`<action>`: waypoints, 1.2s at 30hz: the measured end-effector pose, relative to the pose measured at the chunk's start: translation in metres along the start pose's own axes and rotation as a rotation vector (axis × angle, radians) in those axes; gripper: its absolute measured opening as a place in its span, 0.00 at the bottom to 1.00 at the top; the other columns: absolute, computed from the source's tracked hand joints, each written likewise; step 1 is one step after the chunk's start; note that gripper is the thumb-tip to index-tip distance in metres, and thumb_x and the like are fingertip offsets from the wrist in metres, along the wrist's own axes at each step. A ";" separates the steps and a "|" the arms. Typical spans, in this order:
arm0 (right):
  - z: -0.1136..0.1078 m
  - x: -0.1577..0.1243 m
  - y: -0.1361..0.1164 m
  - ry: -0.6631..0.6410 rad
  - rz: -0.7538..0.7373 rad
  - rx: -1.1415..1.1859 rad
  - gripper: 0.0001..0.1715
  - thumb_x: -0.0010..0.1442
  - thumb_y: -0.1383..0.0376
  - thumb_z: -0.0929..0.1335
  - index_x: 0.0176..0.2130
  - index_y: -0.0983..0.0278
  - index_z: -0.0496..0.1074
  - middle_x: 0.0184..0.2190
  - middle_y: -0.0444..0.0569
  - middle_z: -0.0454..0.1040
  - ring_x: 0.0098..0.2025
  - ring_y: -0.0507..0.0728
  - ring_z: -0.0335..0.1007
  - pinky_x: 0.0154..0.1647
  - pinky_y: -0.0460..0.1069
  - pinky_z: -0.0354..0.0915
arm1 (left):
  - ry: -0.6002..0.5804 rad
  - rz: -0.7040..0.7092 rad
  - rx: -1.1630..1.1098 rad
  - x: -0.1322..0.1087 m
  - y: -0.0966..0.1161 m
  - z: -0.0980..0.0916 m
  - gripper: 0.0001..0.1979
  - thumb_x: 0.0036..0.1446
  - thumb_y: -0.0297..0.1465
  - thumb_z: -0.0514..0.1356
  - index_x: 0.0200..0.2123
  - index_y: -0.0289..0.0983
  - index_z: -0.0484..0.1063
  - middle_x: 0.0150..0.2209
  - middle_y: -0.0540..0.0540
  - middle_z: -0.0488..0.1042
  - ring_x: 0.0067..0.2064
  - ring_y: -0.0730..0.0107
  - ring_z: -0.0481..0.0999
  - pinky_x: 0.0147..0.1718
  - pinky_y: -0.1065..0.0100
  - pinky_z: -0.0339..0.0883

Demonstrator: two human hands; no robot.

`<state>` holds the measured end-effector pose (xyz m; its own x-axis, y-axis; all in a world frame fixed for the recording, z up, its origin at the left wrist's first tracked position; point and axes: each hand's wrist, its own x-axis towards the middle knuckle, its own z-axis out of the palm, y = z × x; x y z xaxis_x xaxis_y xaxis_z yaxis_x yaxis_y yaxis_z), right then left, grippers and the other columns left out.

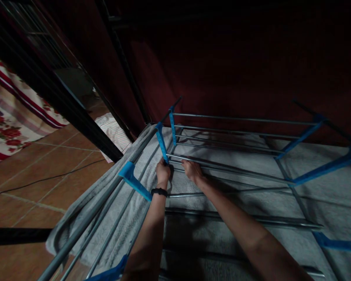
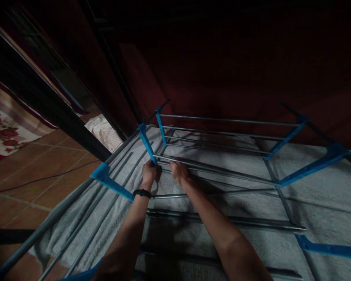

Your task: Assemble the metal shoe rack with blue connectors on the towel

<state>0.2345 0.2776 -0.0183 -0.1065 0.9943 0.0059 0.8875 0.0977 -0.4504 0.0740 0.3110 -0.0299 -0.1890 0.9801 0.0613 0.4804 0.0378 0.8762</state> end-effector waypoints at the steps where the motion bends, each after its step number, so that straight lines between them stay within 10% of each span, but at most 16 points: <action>1: 0.000 0.001 0.000 0.002 -0.004 -0.001 0.21 0.73 0.63 0.60 0.58 0.60 0.74 0.55 0.50 0.78 0.57 0.56 0.73 0.57 0.47 0.64 | 0.006 -0.001 0.018 0.000 -0.001 0.000 0.22 0.45 0.18 0.55 0.43 0.30 0.79 0.36 0.41 0.81 0.41 0.60 0.79 0.44 0.65 0.70; 36: 0.006 -0.009 0.005 -0.024 -0.066 -0.060 0.23 0.73 0.65 0.57 0.56 0.60 0.76 0.56 0.52 0.77 0.56 0.58 0.72 0.57 0.49 0.64 | 0.080 -0.017 0.063 -0.007 -0.003 0.003 0.16 0.56 0.21 0.61 0.48 0.34 0.80 0.44 0.39 0.83 0.47 0.58 0.82 0.49 0.64 0.71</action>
<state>0.2376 0.2693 -0.0258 -0.1753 0.9844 0.0121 0.9033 0.1657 -0.3957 0.0769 0.3042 -0.0342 -0.2644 0.9605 0.0867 0.5290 0.0692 0.8458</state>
